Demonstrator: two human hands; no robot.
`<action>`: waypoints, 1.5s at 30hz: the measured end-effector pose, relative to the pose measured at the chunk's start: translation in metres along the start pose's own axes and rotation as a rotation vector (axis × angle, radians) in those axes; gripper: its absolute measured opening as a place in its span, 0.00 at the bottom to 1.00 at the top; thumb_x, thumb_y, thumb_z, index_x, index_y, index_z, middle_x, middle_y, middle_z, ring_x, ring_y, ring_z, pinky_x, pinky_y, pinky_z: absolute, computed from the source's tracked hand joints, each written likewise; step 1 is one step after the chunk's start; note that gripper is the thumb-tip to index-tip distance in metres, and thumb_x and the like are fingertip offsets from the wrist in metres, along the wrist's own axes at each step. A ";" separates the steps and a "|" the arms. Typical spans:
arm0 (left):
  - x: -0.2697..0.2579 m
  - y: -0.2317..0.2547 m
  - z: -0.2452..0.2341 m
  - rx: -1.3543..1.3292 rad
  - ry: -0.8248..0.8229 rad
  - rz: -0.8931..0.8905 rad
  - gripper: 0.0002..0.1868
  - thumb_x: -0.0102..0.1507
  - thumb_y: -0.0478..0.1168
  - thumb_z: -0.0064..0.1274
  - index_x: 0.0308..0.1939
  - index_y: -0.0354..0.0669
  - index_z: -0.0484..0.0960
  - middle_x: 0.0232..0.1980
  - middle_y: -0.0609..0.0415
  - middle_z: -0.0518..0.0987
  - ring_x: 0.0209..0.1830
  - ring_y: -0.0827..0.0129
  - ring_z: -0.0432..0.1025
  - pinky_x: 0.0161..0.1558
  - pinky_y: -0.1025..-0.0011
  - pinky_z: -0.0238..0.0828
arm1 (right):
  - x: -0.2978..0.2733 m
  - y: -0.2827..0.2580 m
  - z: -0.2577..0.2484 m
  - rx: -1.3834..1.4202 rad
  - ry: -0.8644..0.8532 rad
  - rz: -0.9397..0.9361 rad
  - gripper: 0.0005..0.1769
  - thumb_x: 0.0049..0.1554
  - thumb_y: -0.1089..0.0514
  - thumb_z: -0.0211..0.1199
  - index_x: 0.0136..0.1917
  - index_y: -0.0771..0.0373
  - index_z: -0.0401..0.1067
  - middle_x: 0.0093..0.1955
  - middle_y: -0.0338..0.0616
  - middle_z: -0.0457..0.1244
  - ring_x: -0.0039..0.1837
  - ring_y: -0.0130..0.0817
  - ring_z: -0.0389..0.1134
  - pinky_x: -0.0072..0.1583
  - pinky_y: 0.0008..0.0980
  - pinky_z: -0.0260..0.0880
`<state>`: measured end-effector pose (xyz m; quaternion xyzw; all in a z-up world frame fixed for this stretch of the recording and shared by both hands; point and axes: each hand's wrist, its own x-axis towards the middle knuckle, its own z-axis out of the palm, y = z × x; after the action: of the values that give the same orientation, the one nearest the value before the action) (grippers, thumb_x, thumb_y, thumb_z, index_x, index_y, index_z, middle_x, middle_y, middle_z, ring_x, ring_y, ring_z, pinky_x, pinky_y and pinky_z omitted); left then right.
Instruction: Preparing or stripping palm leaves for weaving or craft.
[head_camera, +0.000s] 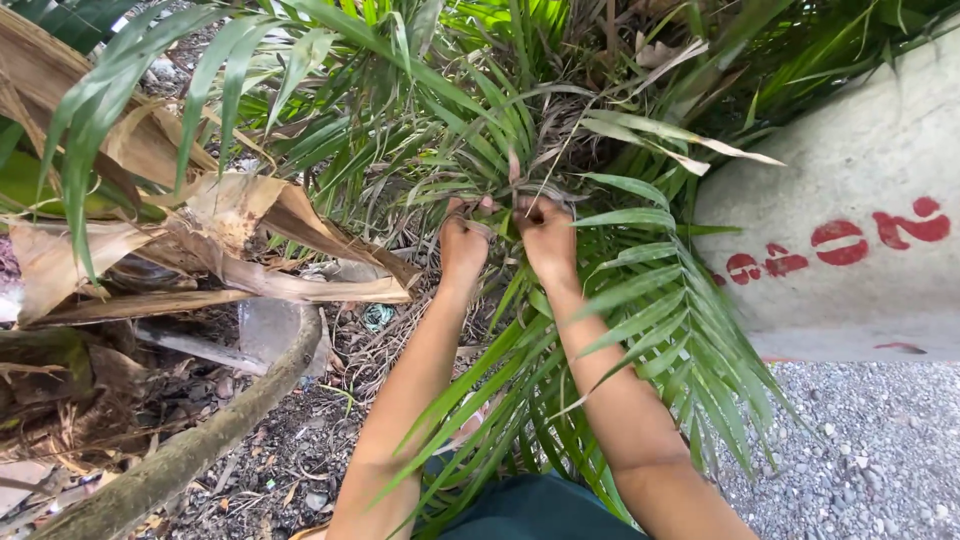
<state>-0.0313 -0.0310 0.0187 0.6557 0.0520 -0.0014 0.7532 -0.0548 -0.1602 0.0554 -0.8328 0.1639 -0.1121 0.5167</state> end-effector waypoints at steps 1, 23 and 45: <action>-0.001 0.000 0.000 0.001 0.000 -0.001 0.18 0.67 0.52 0.55 0.50 0.41 0.81 0.45 0.52 0.86 0.45 0.68 0.78 0.52 0.68 0.72 | 0.007 0.017 0.007 0.001 0.000 0.001 0.08 0.56 0.68 0.68 0.50 0.64 0.78 0.42 0.39 0.71 0.42 0.24 0.69 0.48 0.26 0.69; -0.008 0.021 0.004 0.222 -0.204 0.124 0.17 0.63 0.44 0.56 0.47 0.33 0.84 0.42 0.46 0.85 0.39 0.65 0.77 0.46 0.67 0.73 | 0.027 0.022 0.017 0.577 -0.051 0.017 0.06 0.62 0.65 0.67 0.44 0.66 0.72 0.38 0.36 0.64 0.40 0.25 0.61 0.43 0.26 0.62; 0.005 -0.001 0.021 0.327 -0.398 0.441 0.13 0.63 0.30 0.48 0.51 0.40 0.78 0.45 0.46 0.81 0.42 0.59 0.78 0.45 0.67 0.74 | 0.056 0.045 -0.042 0.623 -0.334 0.568 0.03 0.61 0.58 0.63 0.48 0.57 0.74 0.44 0.37 0.67 0.43 0.25 0.68 0.41 0.29 0.73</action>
<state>-0.0248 -0.0517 0.0200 0.7501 -0.2402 0.0252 0.6156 -0.0252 -0.2357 0.0345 -0.5662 0.2585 0.1260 0.7725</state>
